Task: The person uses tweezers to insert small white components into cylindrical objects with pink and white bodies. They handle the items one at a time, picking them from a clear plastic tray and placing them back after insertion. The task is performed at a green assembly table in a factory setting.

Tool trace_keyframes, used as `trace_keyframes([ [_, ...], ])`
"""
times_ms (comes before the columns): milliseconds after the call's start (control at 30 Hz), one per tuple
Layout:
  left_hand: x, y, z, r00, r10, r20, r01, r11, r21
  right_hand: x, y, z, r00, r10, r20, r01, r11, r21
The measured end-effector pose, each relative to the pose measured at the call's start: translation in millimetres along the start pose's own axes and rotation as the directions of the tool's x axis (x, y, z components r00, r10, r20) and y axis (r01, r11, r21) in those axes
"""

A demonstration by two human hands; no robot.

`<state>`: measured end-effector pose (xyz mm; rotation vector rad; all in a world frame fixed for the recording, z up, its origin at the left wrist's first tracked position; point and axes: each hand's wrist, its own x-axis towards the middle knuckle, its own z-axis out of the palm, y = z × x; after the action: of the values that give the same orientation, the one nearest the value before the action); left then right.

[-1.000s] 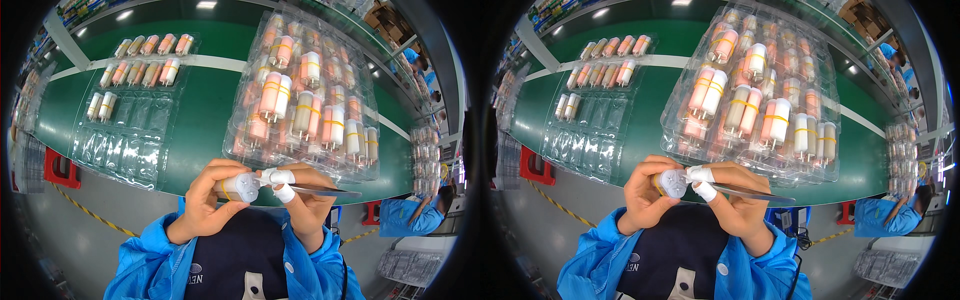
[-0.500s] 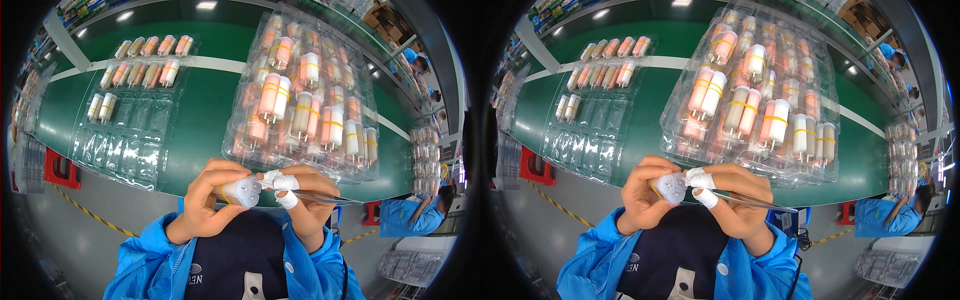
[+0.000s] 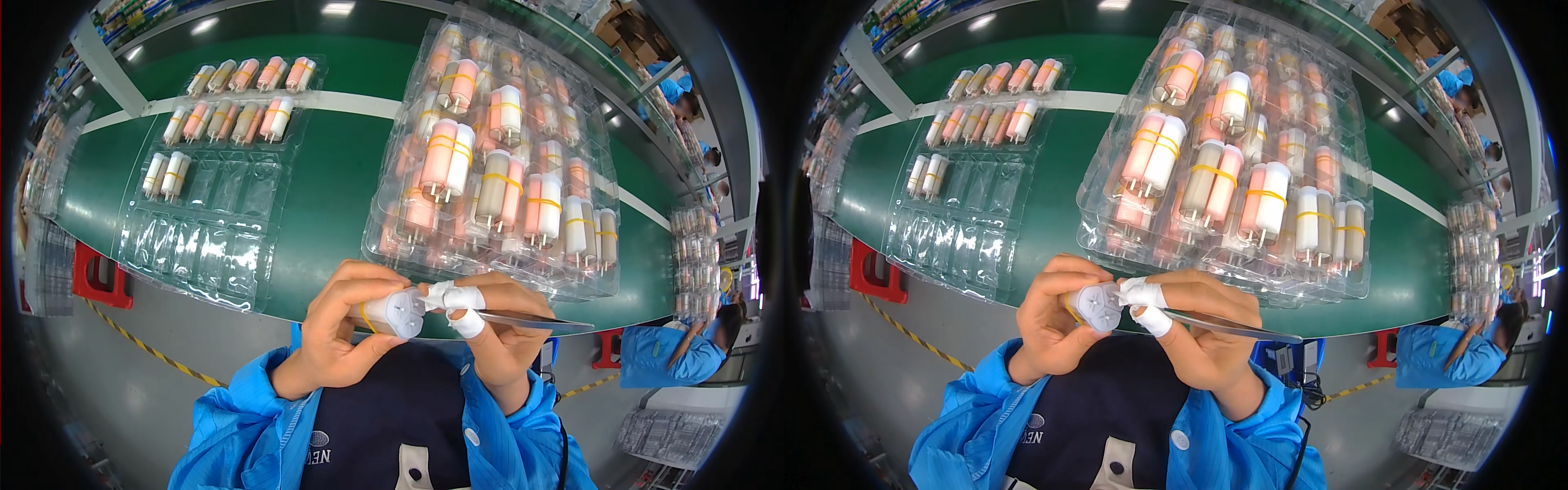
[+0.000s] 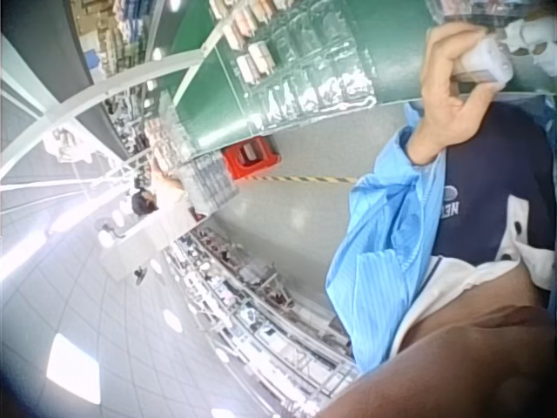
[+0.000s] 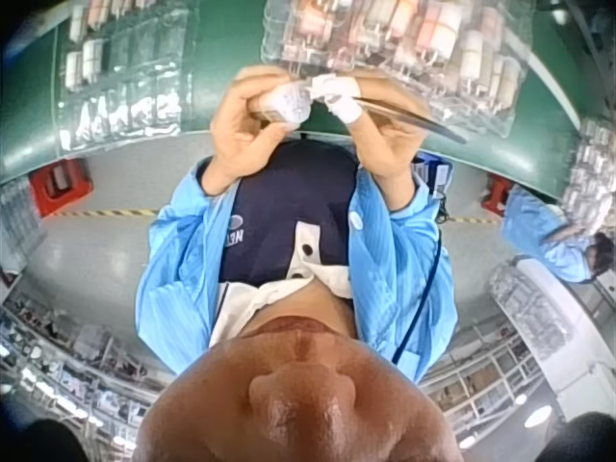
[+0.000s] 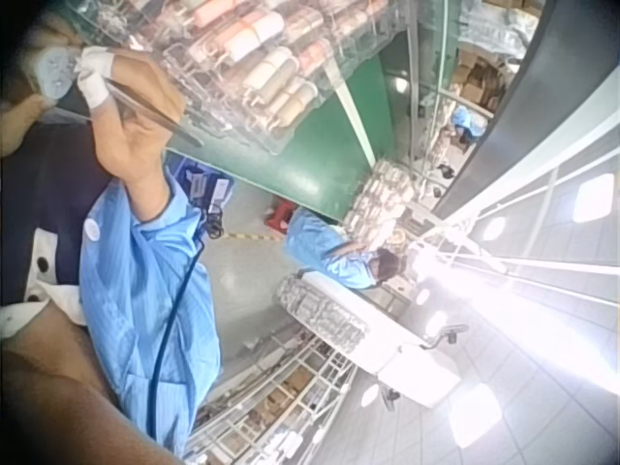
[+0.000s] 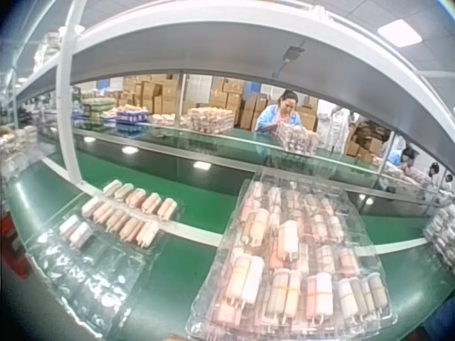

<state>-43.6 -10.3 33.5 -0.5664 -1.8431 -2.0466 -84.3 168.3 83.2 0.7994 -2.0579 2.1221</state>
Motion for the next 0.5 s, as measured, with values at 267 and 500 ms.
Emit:
trace_keyframes([
  [267, -0.3, -3.5, -2.9, 0.997, 0.074, 0.000, -0.073, 0.987, 0.141, 6.1, -5.2, -0.8, 0.995, -0.063, 0.072, 0.072, 0.989, -0.129],
  [500, 1.5, -1.6, -1.7, 0.993, 0.116, -0.017, -0.106, 0.954, 0.282, 7.0, -4.8, -1.8, 0.991, -0.051, 0.122, 0.075, 0.976, -0.205],
])
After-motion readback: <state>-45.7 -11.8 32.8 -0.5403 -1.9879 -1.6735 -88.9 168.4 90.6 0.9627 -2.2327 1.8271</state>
